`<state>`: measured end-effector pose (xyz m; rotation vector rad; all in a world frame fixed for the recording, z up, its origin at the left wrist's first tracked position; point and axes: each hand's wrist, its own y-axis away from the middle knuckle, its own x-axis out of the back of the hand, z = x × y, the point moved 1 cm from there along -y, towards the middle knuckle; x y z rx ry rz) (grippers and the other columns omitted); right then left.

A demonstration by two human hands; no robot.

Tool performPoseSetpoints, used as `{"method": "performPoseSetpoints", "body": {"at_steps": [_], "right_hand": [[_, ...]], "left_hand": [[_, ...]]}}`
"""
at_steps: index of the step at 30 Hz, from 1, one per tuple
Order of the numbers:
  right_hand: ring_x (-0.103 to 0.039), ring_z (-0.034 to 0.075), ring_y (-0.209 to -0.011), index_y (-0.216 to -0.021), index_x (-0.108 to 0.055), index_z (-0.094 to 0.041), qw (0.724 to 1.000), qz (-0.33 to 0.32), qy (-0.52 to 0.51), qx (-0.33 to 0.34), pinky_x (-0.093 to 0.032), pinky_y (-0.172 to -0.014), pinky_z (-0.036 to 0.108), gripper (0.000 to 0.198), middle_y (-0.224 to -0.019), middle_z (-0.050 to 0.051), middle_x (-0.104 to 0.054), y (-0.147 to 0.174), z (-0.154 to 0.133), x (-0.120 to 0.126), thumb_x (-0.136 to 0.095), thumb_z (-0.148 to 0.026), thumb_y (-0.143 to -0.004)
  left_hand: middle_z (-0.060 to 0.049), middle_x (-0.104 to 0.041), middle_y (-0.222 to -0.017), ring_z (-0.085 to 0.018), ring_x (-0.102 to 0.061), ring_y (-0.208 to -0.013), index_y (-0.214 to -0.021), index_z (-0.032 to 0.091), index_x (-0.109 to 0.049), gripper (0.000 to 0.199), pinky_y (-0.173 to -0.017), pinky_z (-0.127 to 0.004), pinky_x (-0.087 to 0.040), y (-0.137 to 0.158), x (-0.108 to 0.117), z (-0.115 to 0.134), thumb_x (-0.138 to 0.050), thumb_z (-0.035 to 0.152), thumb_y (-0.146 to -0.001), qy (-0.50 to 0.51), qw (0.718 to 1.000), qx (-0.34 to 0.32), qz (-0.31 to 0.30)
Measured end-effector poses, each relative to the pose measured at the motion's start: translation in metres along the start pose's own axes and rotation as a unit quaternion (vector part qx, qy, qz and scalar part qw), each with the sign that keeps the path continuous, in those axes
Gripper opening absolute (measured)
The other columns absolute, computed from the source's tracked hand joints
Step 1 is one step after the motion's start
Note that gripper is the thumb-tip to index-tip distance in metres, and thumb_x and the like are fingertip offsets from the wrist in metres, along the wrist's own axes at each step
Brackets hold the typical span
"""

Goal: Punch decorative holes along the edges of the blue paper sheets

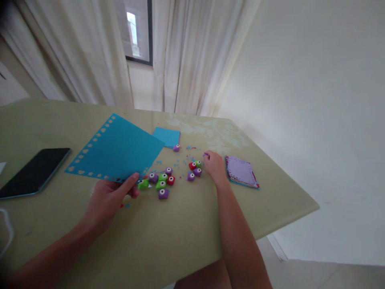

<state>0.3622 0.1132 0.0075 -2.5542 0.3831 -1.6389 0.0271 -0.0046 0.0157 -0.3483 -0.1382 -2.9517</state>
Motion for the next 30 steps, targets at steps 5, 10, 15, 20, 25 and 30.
{"method": "performPoseSetpoints", "body": {"at_steps": [5, 10, 15, 20, 25, 30], "right_hand": [[-0.066, 0.018, -0.073, -0.099, -0.077, -0.017, 0.927, 0.033, -0.366, -0.079, -0.054, -0.071, 0.03, 0.031, -0.085, 0.006, -0.075, 0.004, -0.017, 0.005, -0.052, -0.024, -0.083], [-0.053, 0.01, -0.06, -0.104, -0.077, -0.019, 0.689, -0.17, -0.699, -0.084, -0.047, -0.054, 0.019, 0.036, -0.078, -0.001, -0.065, 0.027, -0.058, 0.011, -0.066, -0.02, -0.07], [-0.057, 0.009, -0.061, -0.104, -0.077, -0.016, 0.603, -0.273, -0.746, -0.077, -0.054, -0.056, 0.017, 0.031, -0.088, 0.003, -0.072, 0.05, -0.089, 0.004, -0.066, -0.018, -0.075], [-0.068, 0.01, -0.072, -0.101, -0.077, -0.017, 0.623, -0.305, -0.713, -0.099, -0.059, -0.066, 0.017, 0.025, -0.095, 0.004, -0.077, 0.069, -0.108, -0.015, -0.08, -0.023, -0.077], [-0.072, 0.011, -0.072, -0.102, -0.076, -0.018, 0.631, -0.32, -0.699, -0.109, -0.06, -0.068, 0.019, 0.038, -0.089, 0.0, -0.077, 0.083, -0.123, -0.024, -0.093, -0.028, -0.069], [-0.071, 0.011, -0.072, -0.104, -0.076, -0.019, 0.642, -0.307, -0.694, -0.108, -0.056, -0.064, 0.021, 0.042, -0.087, -0.001, -0.076, 0.087, -0.127, -0.025, -0.097, -0.035, -0.07]], "left_hand": [[-0.002, -0.072, -0.056, -0.02, -0.068, -0.054, -0.063, 0.023, -0.07, 0.041, -0.047, -0.028, -0.045, 0.003, 0.0, 0.004, -0.07, 0.059, -0.082, 0.008, 1.0, -0.004, 0.001], [-0.002, -0.073, -0.057, -0.02, -0.068, -0.054, -0.064, 0.023, -0.07, 0.041, -0.047, -0.027, -0.045, 0.003, -0.001, 0.003, -0.07, 0.059, -0.083, 0.013, 1.0, -0.005, 0.0], [-0.001, -0.073, -0.058, -0.019, -0.067, -0.054, -0.065, 0.023, -0.071, 0.041, -0.046, -0.027, -0.043, 0.001, 0.0, 0.001, -0.07, 0.058, -0.084, 0.013, 1.0, -0.017, -0.003], [0.0, -0.072, -0.056, -0.018, -0.064, -0.052, -0.067, 0.023, -0.071, 0.039, -0.046, -0.027, -0.042, 0.003, 0.001, 0.003, -0.071, 0.057, -0.084, 0.018, 1.0, -0.023, 0.001], [0.001, -0.071, -0.055, -0.017, -0.062, -0.049, -0.064, 0.023, -0.069, 0.037, -0.046, -0.027, -0.042, 0.003, 0.001, 0.003, -0.07, 0.055, -0.084, 0.02, 0.999, -0.039, -0.003], [0.001, -0.072, -0.056, -0.018, -0.067, -0.053, -0.063, 0.024, -0.069, 0.035, -0.054, -0.028, -0.05, 0.001, -0.001, 0.002, -0.071, 0.052, -0.085, 0.028, 0.997, -0.066, -0.009]]}}
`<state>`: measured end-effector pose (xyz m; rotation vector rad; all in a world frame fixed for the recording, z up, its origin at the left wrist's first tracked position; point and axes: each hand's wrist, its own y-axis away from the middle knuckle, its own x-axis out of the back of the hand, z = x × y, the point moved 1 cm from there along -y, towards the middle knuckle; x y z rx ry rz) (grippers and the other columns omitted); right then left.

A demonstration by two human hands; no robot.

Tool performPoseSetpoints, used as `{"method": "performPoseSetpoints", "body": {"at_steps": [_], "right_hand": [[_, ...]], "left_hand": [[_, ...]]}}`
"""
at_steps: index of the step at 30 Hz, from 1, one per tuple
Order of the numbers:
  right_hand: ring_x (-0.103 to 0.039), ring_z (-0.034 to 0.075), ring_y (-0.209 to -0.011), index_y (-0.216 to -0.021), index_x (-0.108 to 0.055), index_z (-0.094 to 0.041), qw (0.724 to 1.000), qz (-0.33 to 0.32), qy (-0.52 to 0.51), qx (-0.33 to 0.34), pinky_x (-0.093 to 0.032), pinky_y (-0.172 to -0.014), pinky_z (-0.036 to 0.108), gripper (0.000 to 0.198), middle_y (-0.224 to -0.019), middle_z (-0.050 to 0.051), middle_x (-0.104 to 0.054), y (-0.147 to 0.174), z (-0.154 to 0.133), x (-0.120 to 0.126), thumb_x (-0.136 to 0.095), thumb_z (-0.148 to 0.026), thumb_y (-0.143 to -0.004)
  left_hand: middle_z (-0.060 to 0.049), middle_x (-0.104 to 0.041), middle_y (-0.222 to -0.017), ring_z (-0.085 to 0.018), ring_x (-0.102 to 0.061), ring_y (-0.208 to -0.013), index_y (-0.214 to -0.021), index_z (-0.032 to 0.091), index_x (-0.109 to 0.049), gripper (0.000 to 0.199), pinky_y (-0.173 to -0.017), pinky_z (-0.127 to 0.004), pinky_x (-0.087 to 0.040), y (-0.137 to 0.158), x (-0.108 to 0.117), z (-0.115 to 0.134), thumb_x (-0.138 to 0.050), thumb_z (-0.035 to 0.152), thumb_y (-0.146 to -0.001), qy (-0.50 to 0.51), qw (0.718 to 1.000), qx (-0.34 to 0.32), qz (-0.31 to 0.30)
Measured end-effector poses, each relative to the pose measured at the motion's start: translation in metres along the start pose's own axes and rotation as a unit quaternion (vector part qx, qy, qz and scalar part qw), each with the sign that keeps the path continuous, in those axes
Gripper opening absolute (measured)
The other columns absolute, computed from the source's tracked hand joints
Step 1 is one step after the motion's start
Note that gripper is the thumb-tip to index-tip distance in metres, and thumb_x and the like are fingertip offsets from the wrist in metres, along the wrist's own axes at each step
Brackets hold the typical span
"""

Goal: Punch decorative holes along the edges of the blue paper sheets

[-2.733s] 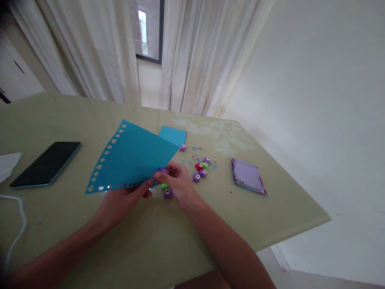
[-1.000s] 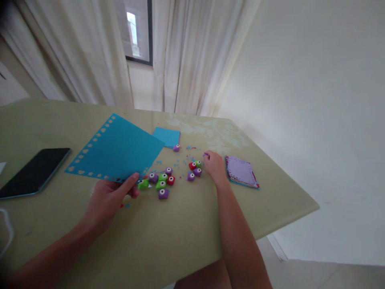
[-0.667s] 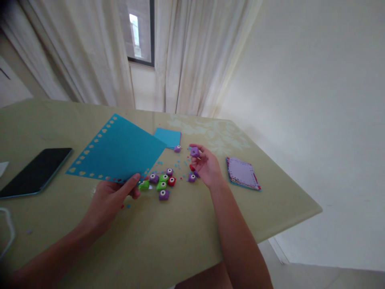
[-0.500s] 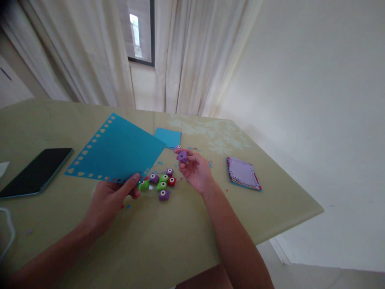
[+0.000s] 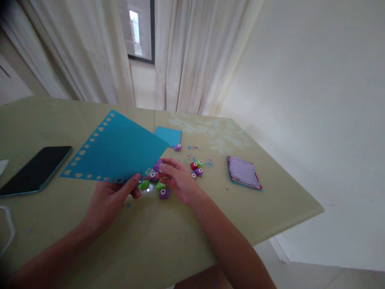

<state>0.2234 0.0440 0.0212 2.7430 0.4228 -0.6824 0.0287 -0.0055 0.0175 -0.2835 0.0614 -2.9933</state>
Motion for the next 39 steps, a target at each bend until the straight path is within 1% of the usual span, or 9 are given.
{"method": "performPoseSetpoints", "body": {"at_steps": [5, 11, 16, 20, 24, 29, 34, 39], "right_hand": [[-0.069, 0.01, -0.07, -0.095, -0.075, -0.019, 1.0, -0.013, -0.001, 0.008, -0.053, -0.063, 0.019, 0.041, -0.083, -0.002, -0.074, 0.002, 0.0, -0.002, -0.099, -0.041, -0.07], [-0.066, 0.008, -0.072, -0.096, -0.078, -0.018, 1.0, -0.018, -0.001, 0.015, -0.052, -0.065, 0.018, 0.041, -0.084, -0.001, -0.075, 0.003, 0.001, -0.003, -0.101, -0.035, -0.068], [-0.066, 0.01, -0.072, -0.095, -0.078, -0.02, 0.999, -0.017, 0.019, 0.024, -0.053, -0.064, 0.019, 0.038, -0.086, 0.0, -0.076, 0.003, 0.002, -0.002, -0.1, -0.038, -0.069], [-0.066, 0.009, -0.073, -0.095, -0.077, -0.02, 0.999, -0.013, 0.023, 0.025, -0.053, -0.065, 0.019, 0.041, -0.088, 0.0, -0.076, 0.002, 0.003, -0.001, -0.101, -0.039, -0.068], [-0.066, 0.009, -0.072, -0.096, -0.078, -0.019, 1.0, -0.009, 0.02, 0.02, -0.053, -0.065, 0.019, 0.04, -0.087, 0.0, -0.076, 0.002, 0.003, 0.0, -0.1, -0.037, -0.069], [-0.067, 0.01, -0.071, -0.095, -0.078, -0.018, 1.0, -0.013, 0.018, 0.019, -0.052, -0.063, 0.019, 0.037, -0.085, 0.0, -0.076, 0.002, 0.004, -0.001, -0.098, -0.037, -0.071], [-0.069, 0.01, -0.072, -0.1, -0.079, -0.02, 0.999, -0.015, 0.001, 0.038, -0.056, -0.067, 0.021, 0.04, -0.085, -0.001, -0.077, 0.002, 0.004, -0.003, -0.099, -0.039, -0.071], [-0.072, 0.011, -0.074, -0.095, -0.077, -0.019, 0.999, 0.003, -0.015, 0.035, -0.059, -0.068, 0.021, 0.039, -0.087, 0.0, -0.078, 0.001, 0.006, -0.002, -0.099, -0.038, -0.07]], "left_hand": [[0.001, -0.073, -0.057, -0.019, -0.068, -0.054, -0.06, 0.025, -0.069, 0.036, -0.054, -0.029, -0.052, 0.0, 0.0, 0.0, -0.071, 0.051, -0.085, -0.006, 1.0, 0.001, 0.002], [0.001, -0.072, -0.055, -0.018, -0.066, -0.051, -0.061, 0.025, -0.068, 0.035, -0.052, -0.028, -0.05, 0.002, 0.0, 0.005, -0.07, 0.052, -0.084, 0.001, 1.0, 0.002, 0.009], [0.001, -0.07, -0.054, -0.019, -0.067, -0.052, -0.062, 0.025, -0.069, 0.034, -0.051, -0.029, -0.05, 0.004, 0.0, 0.009, -0.071, 0.051, -0.084, -0.002, 1.0, 0.02, 0.017], [0.0, -0.071, -0.056, -0.02, -0.068, -0.053, -0.062, 0.024, -0.07, 0.037, -0.05, -0.028, -0.049, 0.004, 0.0, 0.009, -0.071, 0.054, -0.085, -0.007, 0.999, 0.029, 0.024], [0.0, -0.071, -0.056, -0.02, -0.067, -0.052, -0.063, 0.024, -0.07, 0.034, -0.052, -0.029, -0.052, 0.004, 0.0, 0.01, -0.071, 0.052, -0.084, -0.001, 0.999, 0.027, 0.017], [-0.001, -0.072, -0.057, -0.021, -0.069, -0.055, -0.06, 0.026, -0.067, 0.035, -0.057, -0.031, -0.055, 0.003, -0.002, 0.01, -0.07, 0.052, -0.083, 0.007, 1.0, 0.02, 0.014], [-0.001, -0.073, -0.057, -0.022, -0.071, -0.056, -0.061, 0.026, -0.067, 0.034, -0.058, -0.031, -0.056, 0.002, -0.003, 0.011, -0.071, 0.052, -0.081, 0.004, 1.0, 0.02, 0.011], [-0.001, -0.072, -0.055, -0.023, -0.07, -0.052, -0.06, 0.026, -0.066, 0.032, -0.054, -0.032, -0.055, 0.004, -0.005, 0.013, -0.071, 0.053, -0.078, -0.013, 0.999, 0.037, 0.003]]}}
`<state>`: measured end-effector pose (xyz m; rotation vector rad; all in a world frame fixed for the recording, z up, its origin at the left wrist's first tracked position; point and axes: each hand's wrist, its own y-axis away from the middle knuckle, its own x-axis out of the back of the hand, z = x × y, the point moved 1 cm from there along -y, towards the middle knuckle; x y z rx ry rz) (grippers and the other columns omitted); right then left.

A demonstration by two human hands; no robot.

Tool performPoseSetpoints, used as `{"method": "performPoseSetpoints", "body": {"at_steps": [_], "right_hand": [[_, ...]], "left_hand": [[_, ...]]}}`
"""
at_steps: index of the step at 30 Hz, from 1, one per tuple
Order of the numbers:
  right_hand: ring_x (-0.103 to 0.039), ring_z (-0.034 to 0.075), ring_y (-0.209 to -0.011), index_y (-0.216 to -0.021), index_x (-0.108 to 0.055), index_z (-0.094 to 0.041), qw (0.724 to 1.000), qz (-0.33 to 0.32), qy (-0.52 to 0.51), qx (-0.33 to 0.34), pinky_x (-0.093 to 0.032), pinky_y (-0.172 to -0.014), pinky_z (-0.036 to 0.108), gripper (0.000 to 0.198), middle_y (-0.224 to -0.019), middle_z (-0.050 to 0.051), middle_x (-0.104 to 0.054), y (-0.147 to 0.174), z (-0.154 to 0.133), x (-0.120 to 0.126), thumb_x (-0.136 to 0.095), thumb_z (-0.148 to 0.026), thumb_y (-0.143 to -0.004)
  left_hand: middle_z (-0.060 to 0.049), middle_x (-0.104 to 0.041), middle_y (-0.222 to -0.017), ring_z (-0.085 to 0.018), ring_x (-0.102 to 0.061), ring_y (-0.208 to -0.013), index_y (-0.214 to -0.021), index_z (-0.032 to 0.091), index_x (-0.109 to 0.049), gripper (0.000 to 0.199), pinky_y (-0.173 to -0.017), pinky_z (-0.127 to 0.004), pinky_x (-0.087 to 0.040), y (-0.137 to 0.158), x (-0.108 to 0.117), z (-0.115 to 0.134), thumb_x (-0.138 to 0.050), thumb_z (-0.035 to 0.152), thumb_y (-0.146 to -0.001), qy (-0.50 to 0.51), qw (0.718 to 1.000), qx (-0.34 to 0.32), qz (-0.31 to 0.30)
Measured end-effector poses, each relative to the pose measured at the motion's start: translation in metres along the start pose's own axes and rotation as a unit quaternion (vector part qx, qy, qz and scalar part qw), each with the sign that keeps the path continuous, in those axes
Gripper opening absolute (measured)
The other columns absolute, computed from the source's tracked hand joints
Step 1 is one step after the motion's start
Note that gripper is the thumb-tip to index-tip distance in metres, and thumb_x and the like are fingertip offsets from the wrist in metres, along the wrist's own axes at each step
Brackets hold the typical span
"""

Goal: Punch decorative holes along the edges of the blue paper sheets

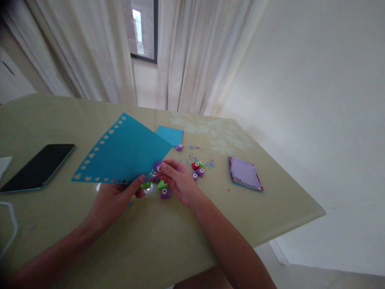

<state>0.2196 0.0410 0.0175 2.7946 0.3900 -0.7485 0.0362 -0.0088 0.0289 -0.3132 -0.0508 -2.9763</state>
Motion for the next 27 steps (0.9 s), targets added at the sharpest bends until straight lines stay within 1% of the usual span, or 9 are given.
{"method": "performPoseSetpoints", "body": {"at_steps": [4, 8, 11, 14, 18, 22, 27], "right_hand": [[-0.072, 0.012, -0.073, -0.096, -0.075, -0.02, 1.0, -0.01, 0.001, -0.006, -0.058, -0.069, 0.022, 0.043, -0.084, -0.001, -0.077, 0.002, 0.002, 0.0, -0.102, -0.034, -0.066], [-0.068, 0.012, -0.069, -0.095, -0.075, -0.02, 1.0, -0.007, 0.018, -0.005, -0.052, -0.063, 0.022, 0.044, -0.082, -0.001, -0.075, 0.003, 0.004, -0.001, -0.102, -0.037, -0.065], [-0.065, 0.011, -0.07, -0.093, -0.076, -0.02, 0.999, -0.02, 0.033, -0.002, -0.051, -0.066, 0.023, 0.042, -0.082, -0.001, -0.073, 0.004, 0.005, -0.003, -0.102, -0.038, -0.066], [-0.064, 0.011, -0.071, -0.088, -0.076, -0.019, 0.999, -0.029, 0.034, -0.003, -0.052, -0.07, 0.024, 0.039, -0.081, -0.001, -0.072, 0.005, 0.005, -0.005, -0.101, -0.04, -0.067], [-0.063, 0.012, -0.069, -0.083, -0.076, -0.019, 0.999, -0.017, 0.037, -0.007, -0.05, -0.066, 0.025, 0.038, -0.078, -0.001, -0.071, 0.005, 0.005, -0.006, -0.101, -0.042, -0.066], [-0.063, 0.013, -0.069, -0.084, -0.074, -0.02, 0.999, -0.013, 0.051, -0.002, -0.046, -0.062, 0.024, 0.038, -0.077, 0.0, -0.071, 0.005, 0.007, -0.005, -0.099, -0.044, -0.069], [-0.06, 0.013, -0.069, -0.092, -0.076, -0.022, 0.998, -0.014, 0.061, 0.008, -0.043, -0.058, 0.024, 0.039, -0.08, -0.001, -0.07, 0.005, 0.011, -0.006, -0.097, -0.048, -0.071]], "left_hand": [[-0.002, -0.071, -0.054, -0.023, -0.07, -0.052, -0.059, 0.026, -0.066, 0.032, -0.053, -0.033, -0.055, 0.0, -0.001, -0.001, -0.07, 0.052, -0.077, -0.004, 1.0, 0.004, -0.02], [-0.002, -0.073, -0.055, -0.023, -0.071, -0.053, -0.06, 0.026, -0.068, 0.033, -0.054, -0.033, -0.055, 0.0, -0.002, -0.005, -0.07, 0.053, -0.079, -0.009, 1.0, 0.0, -0.025], [-0.002, -0.073, -0.055, -0.023, -0.07, -0.052, -0.063, 0.026, -0.069, 0.032, -0.052, -0.032, -0.054, 0.001, -0.002, -0.006, -0.07, 0.053, -0.079, -0.007, 1.0, -0.003, -0.028], [-0.002, -0.072, -0.055, -0.022, -0.07, -0.053, -0.061, 0.026, -0.067, 0.034, -0.052, -0.031, -0.054, 0.001, -0.002, -0.006, -0.069, 0.053, -0.08, -0.008, 0.999, -0.004, -0.033], [-0.003, -0.072, -0.056, -0.022, -0.069, -0.053, -0.059, 0.026, -0.066, 0.036, -0.052, -0.031, -0.053, 0.001, -0.002, -0.007, -0.068, 0.054, -0.081, -0.012, 0.999, -0.003, -0.034], [-0.003, -0.072, -0.056, -0.022, -0.069, -0.053, -0.06, 0.026, -0.066, 0.036, -0.053, -0.032, -0.054, 0.0, -0.003, -0.008, -0.068, 0.054, -0.082, -0.014, 0.999, -0.001, -0.036], [-0.003, -0.072, -0.056, -0.023, -0.07, -0.053, -0.061, 0.026, -0.068, 0.035, -0.053, -0.032, -0.053, 0.0, -0.004, -0.009, -0.068, 0.055, -0.08, -0.014, 0.999, 0.006, -0.033]]}}
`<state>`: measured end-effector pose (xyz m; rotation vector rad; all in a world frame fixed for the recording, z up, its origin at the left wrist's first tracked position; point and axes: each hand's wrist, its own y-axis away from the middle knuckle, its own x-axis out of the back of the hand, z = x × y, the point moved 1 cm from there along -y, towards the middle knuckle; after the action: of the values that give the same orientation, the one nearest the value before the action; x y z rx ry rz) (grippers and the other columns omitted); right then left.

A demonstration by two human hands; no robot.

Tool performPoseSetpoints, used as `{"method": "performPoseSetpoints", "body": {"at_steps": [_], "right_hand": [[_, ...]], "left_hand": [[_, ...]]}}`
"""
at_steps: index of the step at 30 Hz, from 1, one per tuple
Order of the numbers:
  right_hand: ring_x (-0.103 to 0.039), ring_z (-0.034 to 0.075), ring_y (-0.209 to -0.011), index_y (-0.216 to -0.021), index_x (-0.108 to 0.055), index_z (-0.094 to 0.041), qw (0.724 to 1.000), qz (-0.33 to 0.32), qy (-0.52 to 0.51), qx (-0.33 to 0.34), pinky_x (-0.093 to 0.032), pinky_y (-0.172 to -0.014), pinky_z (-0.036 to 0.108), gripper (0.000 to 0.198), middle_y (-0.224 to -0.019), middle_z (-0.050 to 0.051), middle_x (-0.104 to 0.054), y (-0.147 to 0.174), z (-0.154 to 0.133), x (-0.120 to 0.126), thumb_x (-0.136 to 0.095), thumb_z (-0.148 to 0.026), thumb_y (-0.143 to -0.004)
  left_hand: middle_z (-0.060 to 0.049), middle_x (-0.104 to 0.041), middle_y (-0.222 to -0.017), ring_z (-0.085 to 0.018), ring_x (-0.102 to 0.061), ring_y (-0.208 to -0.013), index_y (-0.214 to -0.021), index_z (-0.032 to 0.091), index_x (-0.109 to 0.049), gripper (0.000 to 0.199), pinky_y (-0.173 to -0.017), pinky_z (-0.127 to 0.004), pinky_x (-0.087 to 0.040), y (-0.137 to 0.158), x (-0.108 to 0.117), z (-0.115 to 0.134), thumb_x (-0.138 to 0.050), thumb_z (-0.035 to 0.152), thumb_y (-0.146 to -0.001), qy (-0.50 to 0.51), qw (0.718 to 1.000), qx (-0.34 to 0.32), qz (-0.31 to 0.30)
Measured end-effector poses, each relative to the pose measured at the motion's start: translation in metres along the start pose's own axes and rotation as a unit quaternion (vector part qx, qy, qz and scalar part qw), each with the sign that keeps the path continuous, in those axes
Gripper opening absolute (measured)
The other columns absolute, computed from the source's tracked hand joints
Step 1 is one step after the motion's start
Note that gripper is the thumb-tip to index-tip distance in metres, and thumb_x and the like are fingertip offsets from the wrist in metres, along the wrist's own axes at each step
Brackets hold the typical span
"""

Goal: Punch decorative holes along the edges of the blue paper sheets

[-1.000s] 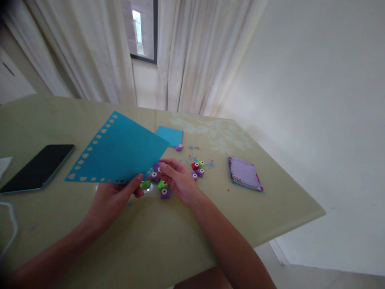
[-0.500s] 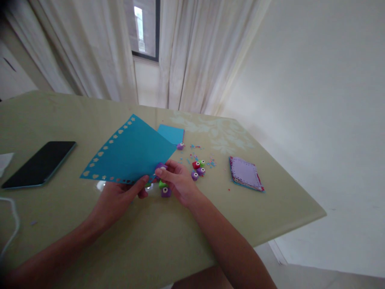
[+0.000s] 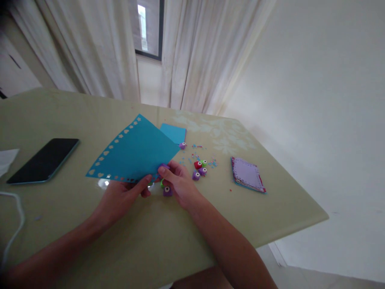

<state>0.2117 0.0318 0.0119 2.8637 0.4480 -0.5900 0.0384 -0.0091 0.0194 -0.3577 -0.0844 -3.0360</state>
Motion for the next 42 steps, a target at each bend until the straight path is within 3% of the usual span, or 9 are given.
{"method": "performPoseSetpoints", "body": {"at_steps": [13, 17, 20, 23, 26, 29, 33, 35, 42], "right_hand": [[-0.065, 0.014, -0.073, -0.098, -0.075, -0.023, 1.0, 0.008, -0.009, 0.021, -0.049, -0.067, 0.027, 0.041, -0.087, 0.0, -0.073, -0.002, -0.003, -0.001, -0.099, -0.039, -0.069], [-0.068, 0.016, -0.083, -0.106, -0.077, -0.025, 0.991, 0.029, 0.094, 0.092, -0.053, -0.076, 0.029, 0.032, -0.096, 0.001, -0.076, -0.007, -0.015, 0.016, -0.089, -0.033, -0.078], [-0.067, 0.018, -0.088, -0.119, -0.076, -0.024, 0.937, 0.098, 0.279, 0.188, -0.054, -0.082, 0.032, 0.035, -0.107, 0.004, -0.077, -0.013, -0.028, 0.037, -0.077, -0.031, -0.085], [-0.066, 0.02, -0.086, -0.119, -0.074, -0.02, 0.821, 0.163, 0.491, 0.24, -0.054, -0.085, 0.037, 0.035, -0.109, 0.007, -0.077, -0.016, -0.037, 0.058, -0.07, -0.021, -0.084], [-0.067, 0.024, -0.094, -0.109, -0.076, -0.017, 0.734, 0.124, 0.629, 0.224, -0.052, -0.093, 0.041, 0.029, -0.107, 0.01, -0.078, -0.019, -0.037, 0.068, -0.067, -0.011, -0.082], [-0.069, 0.024, -0.095, -0.109, -0.078, -0.015, 0.721, 0.043, 0.664, 0.195, -0.055, -0.091, 0.039, 0.025, -0.107, 0.012, -0.078, -0.018, -0.029, 0.065, -0.066, -0.012, -0.087], [-0.073, 0.02, -0.088, -0.124, -0.075, -0.015, 0.78, -0.005, 0.606, 0.156, -0.058, -0.083, 0.034, 0.034, -0.114, 0.012, -0.079, -0.02, -0.021, 0.059, -0.059, -0.016, -0.094], [-0.074, 0.021, -0.093, -0.127, -0.073, -0.016, 0.783, 0.028, 0.601, 0.158, -0.059, -0.087, 0.036, 0.035, -0.121, 0.012, -0.079, -0.026, -0.023, 0.06, -0.055, -0.018, -0.098], [-0.052, 0.029, -0.143, -0.151, -0.057, -0.013, 0.612, 0.065, 0.772, 0.158, -0.037, -0.122, 0.044, 0.056, -0.158, 0.02, -0.055, -0.075, -0.044, 0.068, -0.046, -0.004, -0.096]], "left_hand": [[-0.003, -0.073, -0.058, -0.022, -0.069, -0.055, -0.064, 0.024, -0.069, 0.035, -0.054, -0.032, -0.052, 0.0, 0.003, 0.001, -0.069, 0.053, -0.083, 0.01, 1.0, -0.002, 0.01], [-0.001, -0.072, -0.057, -0.021, -0.069, -0.056, -0.067, 0.023, -0.068, 0.034, -0.056, -0.031, -0.053, -0.003, 0.004, 0.002, -0.072, 0.054, -0.082, 0.047, 0.998, 0.002, 0.028], [-0.001, -0.071, -0.056, -0.02, -0.067, -0.055, -0.066, 0.022, -0.068, 0.039, -0.056, -0.03, -0.051, -0.004, 0.006, -0.001, -0.071, 0.057, -0.083, 0.037, 0.998, 0.011, 0.044], [-0.001, -0.071, -0.056, -0.019, -0.064, -0.053, -0.067, 0.022, -0.069, 0.043, -0.052, -0.029, -0.046, -0.004, 0.007, -0.003, -0.069, 0.061, -0.083, 0.021, 0.998, 0.024, 0.054], [-0.002, -0.071, -0.057, -0.019, -0.065, -0.055, -0.066, 0.021, -0.069, 0.047, -0.048, -0.027, -0.042, -0.004, 0.007, -0.002, -0.068, 0.065, -0.083, 0.02, 0.998, 0.038, 0.056], [-0.003, -0.071, -0.058, -0.02, -0.066, -0.058, -0.067, 0.021, -0.07, 0.047, -0.047, -0.027, -0.041, -0.004, 0.007, -0.002, -0.068, 0.065, -0.083, 0.026, 0.997, 0.045, 0.06], [-0.004, -0.071, -0.059, -0.019, -0.067, -0.059, -0.066, 0.021, -0.069, 0.046, -0.052, -0.028, -0.047, -0.007, 0.007, -0.005, -0.067, 0.062, -0.086, 0.064, 0.995, 0.031, 0.068], [-0.002, -0.07, -0.058, -0.018, -0.066, -0.057, -0.071, 0.02, -0.072, 0.043, -0.056, -0.029, -0.05, -0.009, 0.006, -0.007, -0.068, 0.06, -0.087, 0.101, 0.992, 0.013, 0.069], [-0.003, -0.068, -0.055, -0.018, -0.064, -0.056, -0.062, 0.021, -0.065, 0.049, -0.059, -0.029, -0.05, -0.01, 0.007, -0.006, -0.065, 0.061, -0.09, 0.095, 0.993, -0.001, 0.067]]}}
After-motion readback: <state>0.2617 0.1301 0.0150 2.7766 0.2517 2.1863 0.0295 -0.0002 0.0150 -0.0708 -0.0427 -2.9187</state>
